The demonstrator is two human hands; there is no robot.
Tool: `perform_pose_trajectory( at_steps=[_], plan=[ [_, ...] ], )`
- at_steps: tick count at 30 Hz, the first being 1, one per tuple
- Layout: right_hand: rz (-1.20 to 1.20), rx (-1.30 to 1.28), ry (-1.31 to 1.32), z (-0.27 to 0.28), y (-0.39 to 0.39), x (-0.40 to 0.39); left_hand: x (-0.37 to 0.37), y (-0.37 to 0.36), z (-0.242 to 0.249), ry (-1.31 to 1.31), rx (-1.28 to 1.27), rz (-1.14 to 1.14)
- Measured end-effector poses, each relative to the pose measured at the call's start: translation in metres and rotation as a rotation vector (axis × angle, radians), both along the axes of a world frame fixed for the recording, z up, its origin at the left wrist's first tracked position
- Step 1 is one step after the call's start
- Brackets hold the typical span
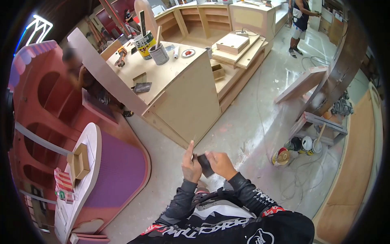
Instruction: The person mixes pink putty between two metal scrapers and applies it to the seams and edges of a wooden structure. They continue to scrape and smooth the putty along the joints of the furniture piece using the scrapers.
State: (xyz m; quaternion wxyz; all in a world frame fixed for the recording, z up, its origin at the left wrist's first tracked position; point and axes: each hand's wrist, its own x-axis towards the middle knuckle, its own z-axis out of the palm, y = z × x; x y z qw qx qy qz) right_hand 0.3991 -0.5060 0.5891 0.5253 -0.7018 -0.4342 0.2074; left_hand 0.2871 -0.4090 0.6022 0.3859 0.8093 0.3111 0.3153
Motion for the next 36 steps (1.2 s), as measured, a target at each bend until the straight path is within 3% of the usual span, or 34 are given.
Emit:
perform_pose_trajectory(
  at_steps=[2,3,4,6,8,10,12,14,16,18,19,22,23,24,26,27,28,30,31,32,33,34,36],
  plan=[
    [-0.485,0.056,0.061,-0.001,0.006,0.003,-0.004,0.000,0.007,-0.125,0.334,-0.120],
    [-0.591,0.118,0.127,0.009,0.010,0.018,-0.010,-0.008,0.013,-0.092,0.323,-0.205],
    [-0.590,0.117,0.121,0.027,0.008,0.017,-0.012,-0.019,0.015,-0.098,0.321,-0.203],
    [-0.330,0.112,0.030,0.056,0.010,0.009,-0.011,-0.042,0.013,-0.112,0.232,-0.172],
    [-0.264,0.165,0.011,0.040,0.010,0.001,-0.009,-0.032,-0.003,-0.132,0.259,-0.092],
    [-0.027,0.062,-0.106,0.021,0.002,-0.004,-0.014,-0.005,-0.006,-0.066,0.046,0.011],
    [-0.152,0.123,-0.022,0.017,0.005,-0.005,-0.016,-0.001,-0.003,-0.112,0.042,0.057],
    [-0.544,0.054,0.132,0.041,0.015,0.016,-0.025,-0.015,0.014,-0.164,0.308,-0.084],
    [-0.504,0.203,0.115,0.068,0.016,0.011,-0.024,-0.032,0.010,-0.142,0.351,-0.137],
    [-0.205,0.196,-0.154,0.061,0.018,-0.003,-0.017,-0.027,0.002,-0.178,0.230,-0.030],
    [-0.064,0.166,-0.093,0.048,0.010,-0.002,-0.014,-0.013,0.004,-0.168,0.165,0.010],
    [-0.231,0.130,0.047,0.024,0.005,-0.018,-0.017,0.017,0.011,-0.129,0.062,0.093],
    [-0.383,0.117,-0.051,0.028,0.009,-0.010,-0.021,0.015,0.016,-0.161,0.188,0.032],
    [-0.383,0.115,-0.045,0.033,0.014,-0.002,-0.025,0.007,0.020,-0.154,0.188,0.032],
    [-0.484,0.316,0.154,0.060,0.024,0.005,-0.024,-0.018,0.023,-0.168,0.361,-0.149],
    [-0.323,0.297,0.098,0.065,0.024,-0.008,-0.020,-0.030,0.020,-0.176,0.238,-0.122],
    [-0.331,0.303,0.097,0.054,0.019,-0.011,-0.019,-0.024,0.012,-0.178,0.244,-0.131],
    [0.007,0.116,-0.145,0.016,0.011,-0.017,-0.020,0.006,-0.009,-0.106,0.094,0.082],
    [0.000,0.119,-0.139,0.001,0.008,-0.029,-0.019,0.020,0.006,-0.057,-0.073,0.181],
    [-0.187,0.078,0.244,-0.011,0.004,-0.041,-0.023,0.027,0.016,-0.056,-0.073,0.178],
    [-0.373,0.037,0.619,-0.021,0.002,-0.040,-0.024,0.033,0.025,-0.211,0.075,0.158],
    [-0.375,0.037,0.615,-0.019,0.003,-0.025,-0.025,0.032,0.038,-0.362,0.221,0.139],
    [-0.232,0.176,1.662,-0.016,-0.001,0.015,-0.033,0.018,0.045,-0.313,0.231,0.106]
  ],
)
